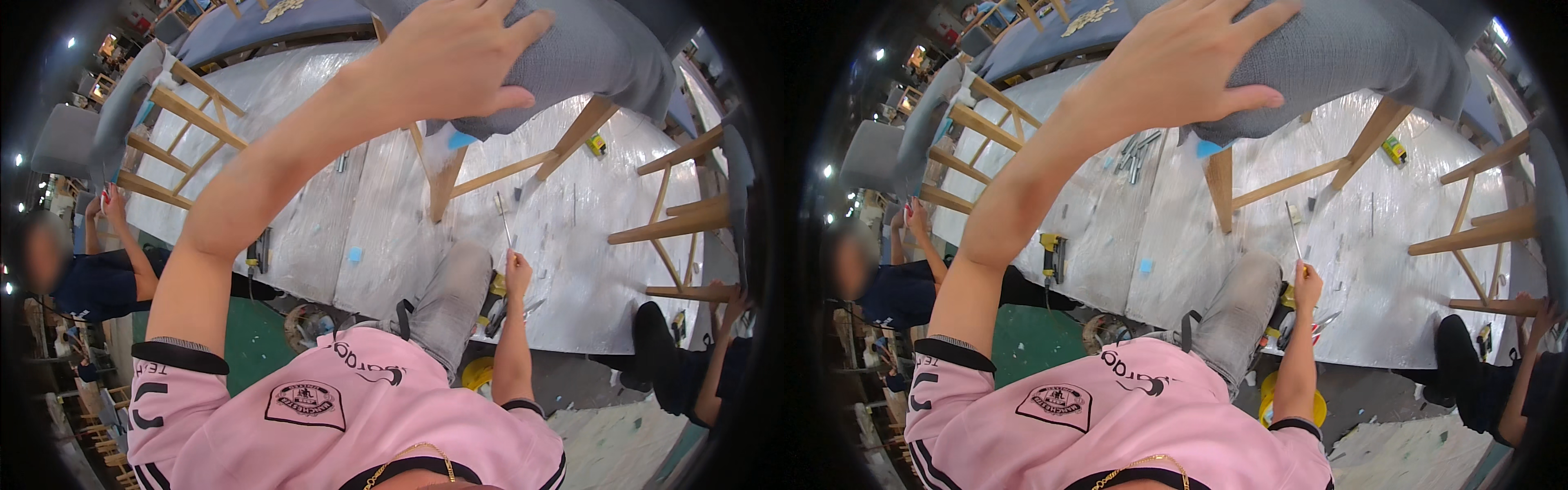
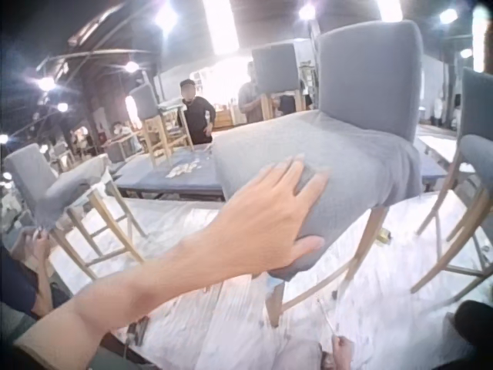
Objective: The person upholsters a wooden chair by pulling and smoothing gray fabric over the seat, trimming excess with scissors, and securing it with a staple gun. They repeatedly adjust the fabric, cut along edges, and staple the underside to complete the covering.
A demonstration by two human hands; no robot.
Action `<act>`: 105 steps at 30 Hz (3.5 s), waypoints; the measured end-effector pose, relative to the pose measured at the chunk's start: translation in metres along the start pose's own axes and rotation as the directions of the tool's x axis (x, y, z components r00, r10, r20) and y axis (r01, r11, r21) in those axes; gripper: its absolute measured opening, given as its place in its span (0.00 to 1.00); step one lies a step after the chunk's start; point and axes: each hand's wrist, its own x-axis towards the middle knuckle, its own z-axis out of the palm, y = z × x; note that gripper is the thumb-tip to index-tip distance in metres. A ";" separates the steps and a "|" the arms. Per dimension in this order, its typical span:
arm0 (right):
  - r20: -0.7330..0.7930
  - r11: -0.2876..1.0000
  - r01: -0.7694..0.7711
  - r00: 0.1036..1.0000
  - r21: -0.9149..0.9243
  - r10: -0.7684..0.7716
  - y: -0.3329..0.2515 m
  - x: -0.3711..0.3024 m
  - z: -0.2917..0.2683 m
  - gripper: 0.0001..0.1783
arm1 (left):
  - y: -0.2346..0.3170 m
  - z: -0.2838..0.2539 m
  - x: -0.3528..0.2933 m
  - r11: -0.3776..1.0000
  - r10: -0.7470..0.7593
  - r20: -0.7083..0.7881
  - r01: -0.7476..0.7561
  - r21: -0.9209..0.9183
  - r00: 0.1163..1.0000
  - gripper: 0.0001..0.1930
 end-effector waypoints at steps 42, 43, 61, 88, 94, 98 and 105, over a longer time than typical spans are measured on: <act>0.250 0.507 0.096 0.783 0.856 -0.570 -0.408 0.001 -0.069 0.37 | 0.053 0.091 -0.140 -0.356 -0.737 0.404 0.197 -0.913 0.541 0.20; 0.227 0.521 0.145 0.780 0.841 -0.583 -0.402 0.004 -0.066 0.38 | 0.054 0.093 -0.141 -0.344 -0.734 0.390 0.191 -0.919 0.556 0.19; 0.163 0.392 0.132 0.758 0.910 -0.632 -0.372 0.022 -0.027 0.38 | 0.005 0.058 -0.096 0.788 -0.550 -0.587 0.136 -0.601 0.594 0.32; -0.134 0.662 -0.081 0.991 -0.745 -0.029 0.094 0.100 0.040 0.21 | -0.027 0.092 -0.052 0.947 -0.089 -0.637 -0.134 -0.293 0.766 0.29; 0.167 0.753 -0.054 0.962 -0.656 0.215 0.057 0.091 0.025 0.14 | -0.028 0.092 -0.053 0.948 -0.066 -0.635 -0.149 -0.280 0.770 0.30; 0.184 0.997 -0.042 0.983 0.070 0.029 0.106 0.087 0.029 0.14 | -0.025 0.094 -0.043 0.934 -0.054 -0.638 -0.187 -0.304 0.768 0.29; 0.028 0.650 -0.045 0.999 0.758 0.037 -0.105 0.047 -0.036 0.15 | -0.021 0.091 -0.050 0.918 -0.101 -0.614 -0.164 -0.361 0.783 0.32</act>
